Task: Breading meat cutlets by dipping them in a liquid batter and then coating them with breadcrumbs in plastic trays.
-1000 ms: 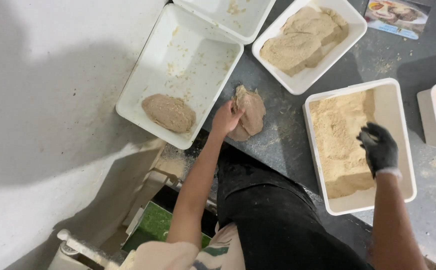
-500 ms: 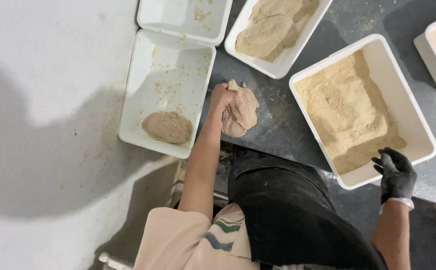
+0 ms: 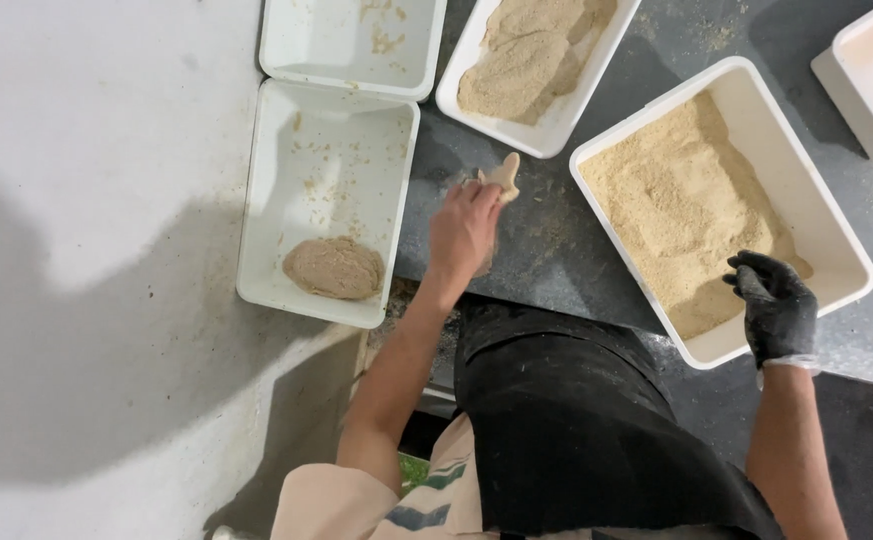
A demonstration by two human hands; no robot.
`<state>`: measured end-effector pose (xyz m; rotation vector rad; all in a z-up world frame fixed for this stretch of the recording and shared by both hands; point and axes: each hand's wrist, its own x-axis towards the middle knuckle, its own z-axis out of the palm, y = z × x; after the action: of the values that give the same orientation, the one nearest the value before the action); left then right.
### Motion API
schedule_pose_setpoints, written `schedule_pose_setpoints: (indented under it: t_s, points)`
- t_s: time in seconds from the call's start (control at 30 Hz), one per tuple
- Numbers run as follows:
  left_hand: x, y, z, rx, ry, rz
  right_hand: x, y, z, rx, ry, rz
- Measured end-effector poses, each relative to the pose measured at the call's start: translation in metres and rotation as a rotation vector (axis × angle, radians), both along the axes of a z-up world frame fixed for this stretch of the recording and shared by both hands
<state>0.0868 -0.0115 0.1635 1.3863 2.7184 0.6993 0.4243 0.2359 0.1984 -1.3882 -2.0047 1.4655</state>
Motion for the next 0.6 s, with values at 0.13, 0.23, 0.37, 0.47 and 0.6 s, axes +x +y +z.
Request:
schedule_pose_setpoints:
  t_s: [0.13,0.23,0.37,0.47,0.6]
  points:
    - [0.044,-0.016,-0.020,0.090,0.067,-0.160,-0.010,-0.005,-0.006,-0.053,0.082,0.085]
    - [0.057,-0.026,-0.051,-0.215,-0.380,-0.241,-0.016,-0.017,0.002,-0.044,-0.022,0.121]
    - [0.015,-0.005,-0.064,-0.246,-0.410,-0.054,-0.016,-0.030,0.004,-0.059,-0.130,0.142]
    - [-0.029,0.030,-0.098,-0.268,-0.483,0.062,-0.014,-0.037,0.011,-0.051,-0.149,0.152]
    - [-0.058,0.071,-0.111,-0.512,-0.570,0.126,-0.005,-0.044,0.030,-0.012,-0.231,0.142]
